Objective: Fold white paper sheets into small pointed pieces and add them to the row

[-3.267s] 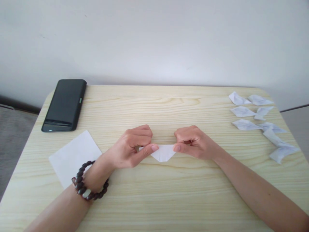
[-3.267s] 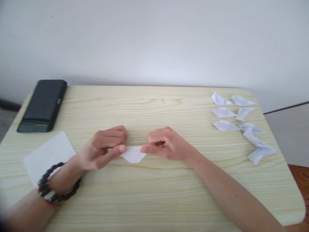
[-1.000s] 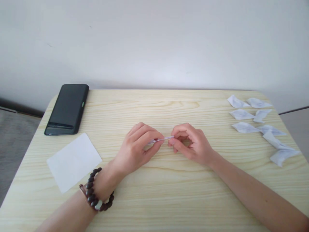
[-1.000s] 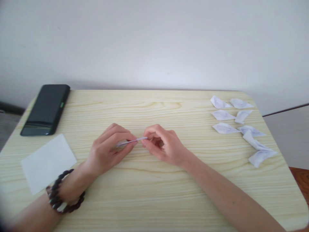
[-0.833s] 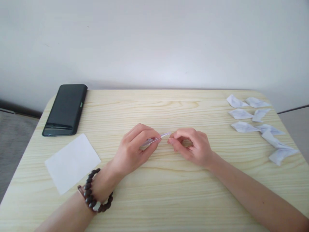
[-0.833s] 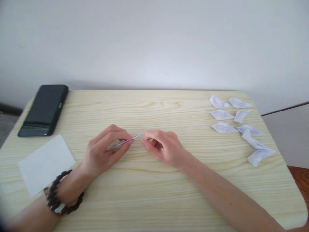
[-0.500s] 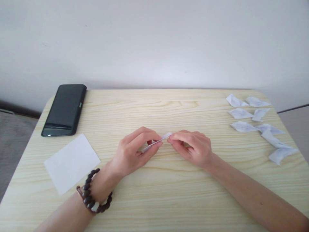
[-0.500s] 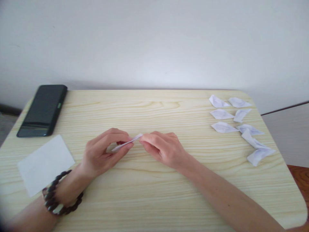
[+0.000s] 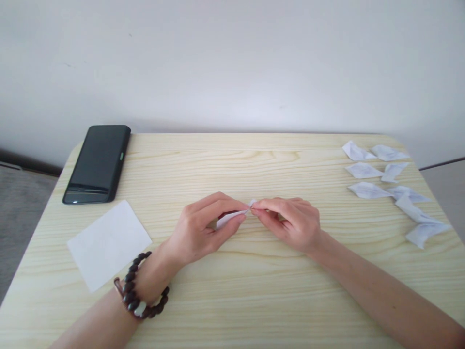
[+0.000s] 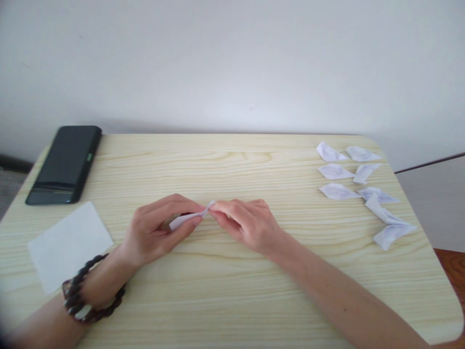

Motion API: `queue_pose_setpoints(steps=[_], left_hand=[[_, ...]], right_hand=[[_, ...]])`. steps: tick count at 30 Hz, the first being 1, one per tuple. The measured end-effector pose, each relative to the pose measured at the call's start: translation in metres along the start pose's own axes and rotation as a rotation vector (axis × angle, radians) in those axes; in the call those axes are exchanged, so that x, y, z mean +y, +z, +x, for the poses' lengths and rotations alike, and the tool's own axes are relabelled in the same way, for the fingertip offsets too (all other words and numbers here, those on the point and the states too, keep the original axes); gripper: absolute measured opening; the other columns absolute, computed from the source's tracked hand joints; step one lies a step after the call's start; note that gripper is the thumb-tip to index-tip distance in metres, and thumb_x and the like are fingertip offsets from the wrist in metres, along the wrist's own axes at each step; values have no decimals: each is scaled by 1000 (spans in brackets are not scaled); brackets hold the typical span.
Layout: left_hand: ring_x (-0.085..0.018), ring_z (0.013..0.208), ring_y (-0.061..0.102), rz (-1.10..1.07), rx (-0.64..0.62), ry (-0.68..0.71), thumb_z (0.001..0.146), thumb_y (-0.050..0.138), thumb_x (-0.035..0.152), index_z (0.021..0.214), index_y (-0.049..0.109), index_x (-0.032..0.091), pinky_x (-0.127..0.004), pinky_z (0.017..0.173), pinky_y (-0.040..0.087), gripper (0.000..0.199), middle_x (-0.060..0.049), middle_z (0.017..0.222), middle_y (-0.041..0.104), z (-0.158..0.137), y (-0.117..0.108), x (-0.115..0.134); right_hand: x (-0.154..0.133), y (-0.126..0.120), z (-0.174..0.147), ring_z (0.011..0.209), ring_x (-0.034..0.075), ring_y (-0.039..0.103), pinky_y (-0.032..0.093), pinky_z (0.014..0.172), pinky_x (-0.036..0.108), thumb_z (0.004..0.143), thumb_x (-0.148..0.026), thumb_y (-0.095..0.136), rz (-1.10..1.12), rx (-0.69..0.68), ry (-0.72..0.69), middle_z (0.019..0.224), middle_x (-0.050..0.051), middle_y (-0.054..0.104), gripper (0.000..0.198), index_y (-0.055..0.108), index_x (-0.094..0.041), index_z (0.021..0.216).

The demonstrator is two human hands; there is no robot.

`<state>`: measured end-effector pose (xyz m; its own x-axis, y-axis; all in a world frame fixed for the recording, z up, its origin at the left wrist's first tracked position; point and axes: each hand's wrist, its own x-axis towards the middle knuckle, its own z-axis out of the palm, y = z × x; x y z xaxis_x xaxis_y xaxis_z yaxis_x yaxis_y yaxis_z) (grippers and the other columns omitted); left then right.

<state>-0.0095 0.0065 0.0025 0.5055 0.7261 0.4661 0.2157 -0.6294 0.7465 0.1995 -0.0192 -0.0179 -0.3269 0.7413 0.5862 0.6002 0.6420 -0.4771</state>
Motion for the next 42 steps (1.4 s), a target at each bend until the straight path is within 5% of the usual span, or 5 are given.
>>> queue_pose_setpoints(steps=[12,28,34,42], left_hand=[[-12,80,68,-24,9,18,80,66,5,97,67,16,-19,72,55,21,-4,89,73,-1,1,-1],[-15,75,61,323,-39,224,79,66,5,99,63,18,-31,68,45,25,-4,90,72,-2,0,-9],[-15,78,62,337,19,180,79,69,9,98,61,20,-30,71,49,23,-2,88,70,-1,1,-5],[-15,87,60,387,179,-81,78,73,19,98,57,19,-28,75,51,25,-3,93,61,-1,-2,-11]], right_hand=[[-2,2,3,50,5,63,50,57,14,86,-20,66,-45,72,-21,80,-3,77,13,63,-21,98],[0,2,3,54,7,62,42,56,19,94,-19,53,-74,-119,-54,73,-2,72,4,56,-19,91],[0,1,3,60,7,65,44,59,18,92,-17,56,-45,-87,-51,75,-2,71,2,56,-19,94],[3,-3,8,86,12,65,50,65,19,90,-10,54,63,3,64,95,5,68,12,56,-19,99]])
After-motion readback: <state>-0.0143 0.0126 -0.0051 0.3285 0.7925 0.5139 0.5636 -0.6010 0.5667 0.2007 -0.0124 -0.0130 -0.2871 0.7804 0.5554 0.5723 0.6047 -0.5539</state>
